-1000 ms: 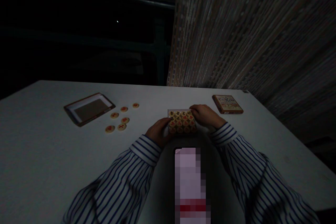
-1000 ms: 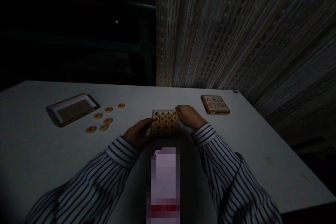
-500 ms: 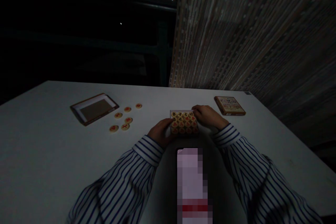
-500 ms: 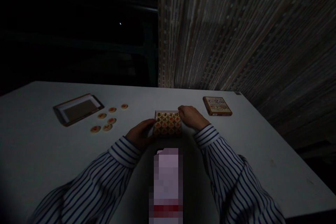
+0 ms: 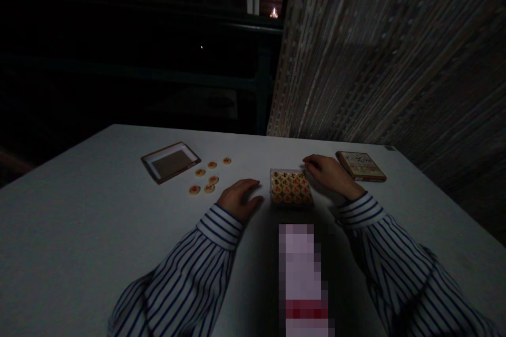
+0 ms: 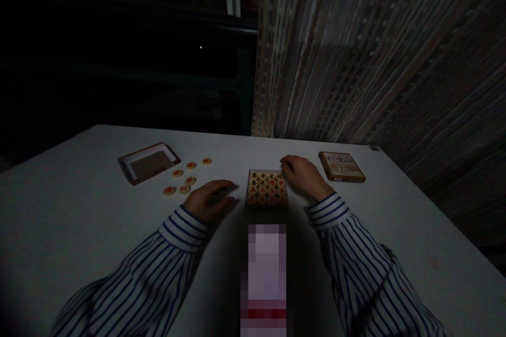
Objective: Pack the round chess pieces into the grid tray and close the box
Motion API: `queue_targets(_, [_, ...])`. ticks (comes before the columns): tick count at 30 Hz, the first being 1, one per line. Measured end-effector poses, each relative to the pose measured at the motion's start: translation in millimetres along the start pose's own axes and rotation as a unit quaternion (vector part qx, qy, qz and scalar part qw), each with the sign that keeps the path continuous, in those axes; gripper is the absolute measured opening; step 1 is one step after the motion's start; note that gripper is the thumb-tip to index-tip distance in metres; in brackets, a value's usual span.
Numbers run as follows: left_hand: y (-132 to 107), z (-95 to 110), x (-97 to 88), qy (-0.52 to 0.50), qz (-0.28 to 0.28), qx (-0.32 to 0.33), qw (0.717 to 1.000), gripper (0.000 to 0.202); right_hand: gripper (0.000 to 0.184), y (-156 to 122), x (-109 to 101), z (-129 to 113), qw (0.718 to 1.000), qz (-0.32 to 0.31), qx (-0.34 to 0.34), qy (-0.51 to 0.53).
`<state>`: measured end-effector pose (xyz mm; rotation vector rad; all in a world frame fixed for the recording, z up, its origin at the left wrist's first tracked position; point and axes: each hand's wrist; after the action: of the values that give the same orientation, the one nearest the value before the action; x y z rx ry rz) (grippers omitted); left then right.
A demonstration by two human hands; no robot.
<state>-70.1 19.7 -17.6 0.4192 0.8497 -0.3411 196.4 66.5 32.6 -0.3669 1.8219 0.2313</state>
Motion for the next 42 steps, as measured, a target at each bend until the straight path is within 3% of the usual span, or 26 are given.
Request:
queue_targets(8, [-23,-4,-44.4,0.051,0.049,-0.066,0.995,0.034,0.03,-9,-11,-26,0.999,0.019,-0.05,0.0])
queue_targets(14, [-35,-16,-77.3,0.075,0.08,-0.133,0.985,0.038,0.029,-7,-17,-50,0.997,0.015,-0.081,-0.008])
queue_targets(18, [-42,-28,-89.7,0.084,0.104,-0.171,0.976,0.039,0.028,2,-18,-62,0.995,-0.009,-0.093,-0.019])
queue_targets(24, [-52,-59,-85.9,0.058,0.126,-0.224,0.965,0.037,0.027,16,-18,-84,0.99,-0.038,-0.13,-0.034])
queue_targets(29, [-57,-80,-76.4,0.031,0.135,-0.225,0.964,0.039,0.029,28,-19,-101,0.985,-0.052,-0.161,-0.036])
queue_targets(42, [-62,-93,-67.5,0.036,0.117,-0.226,0.966,0.042,0.03,58,-14,-126,0.966,-0.115,-0.226,-0.054])
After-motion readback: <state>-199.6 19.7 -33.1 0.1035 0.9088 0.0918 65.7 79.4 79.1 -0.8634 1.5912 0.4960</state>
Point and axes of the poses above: each hand's wrist, its own y-axis towards the middle knuckle, its own x-axis out of the palm, z = x × y, and after that the axes turned 15 degrees about -z, right-handed
